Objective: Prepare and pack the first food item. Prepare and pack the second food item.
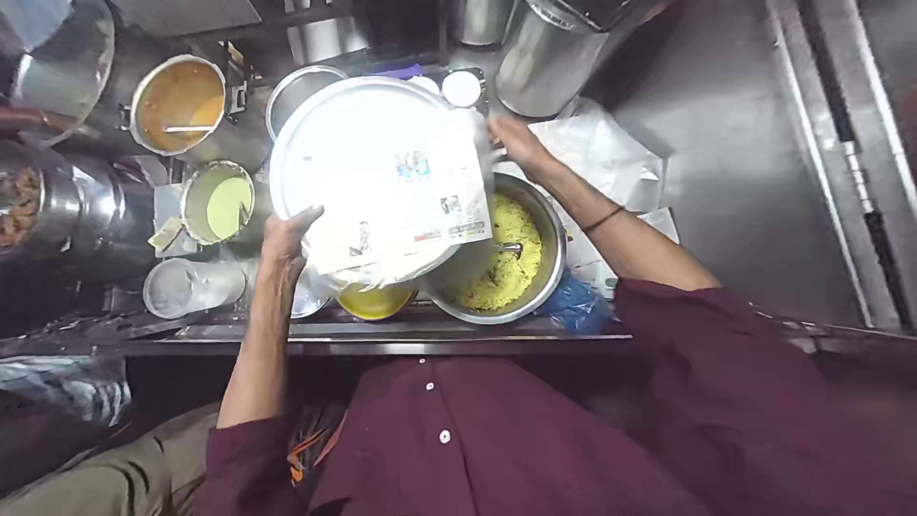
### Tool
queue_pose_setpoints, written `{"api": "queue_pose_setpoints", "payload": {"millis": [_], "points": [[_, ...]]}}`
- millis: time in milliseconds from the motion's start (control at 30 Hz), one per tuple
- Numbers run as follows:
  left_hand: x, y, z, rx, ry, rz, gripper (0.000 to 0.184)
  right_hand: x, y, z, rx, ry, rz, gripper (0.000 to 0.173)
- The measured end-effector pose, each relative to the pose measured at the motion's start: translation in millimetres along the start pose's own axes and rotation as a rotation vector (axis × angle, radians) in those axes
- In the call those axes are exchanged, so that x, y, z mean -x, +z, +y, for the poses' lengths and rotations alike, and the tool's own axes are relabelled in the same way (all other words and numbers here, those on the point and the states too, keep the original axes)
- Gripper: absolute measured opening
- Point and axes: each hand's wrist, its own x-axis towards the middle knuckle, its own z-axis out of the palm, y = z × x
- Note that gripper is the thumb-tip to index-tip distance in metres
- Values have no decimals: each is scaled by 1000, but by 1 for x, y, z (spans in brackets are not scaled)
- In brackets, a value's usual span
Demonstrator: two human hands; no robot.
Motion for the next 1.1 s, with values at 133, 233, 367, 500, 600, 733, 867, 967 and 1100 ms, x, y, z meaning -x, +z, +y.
{"api": "queue_pose_setpoints", "payload": {"millis": [133, 233, 367, 500, 600, 733, 867, 967, 1100], "points": [[13, -34, -15, 180, 8, 174, 62, 46, 24, 128, 790, -98, -406, 25], [20, -43, -27, 281, -23, 250, 58, 76, 61, 199, 1084, -178, -516, 26], [24, -48, -36, 333, -32, 342, 60, 89, 92, 197, 1143, -129, -457, 26], [21, -52, -46, 391, -23, 338, 64, 95, 97, 167, 985, 127, -491, 38], [18, -54, -46, 422, 4, 349, 64, 99, 78, 139, 985, 119, -494, 32], [13, -60, -39, 382, 35, 384, 67, 87, 29, 130, 1141, -28, -155, 29], [5, -66, -38, 341, 31, 407, 75, 95, 68, 177, 985, 321, -223, 30], [-3, -73, -35, 361, 57, 422, 67, 85, 59, 161, 811, 347, -431, 42], [-13, -79, -41, 372, 49, 436, 67, 77, 74, 184, 800, 402, -278, 28]]}}
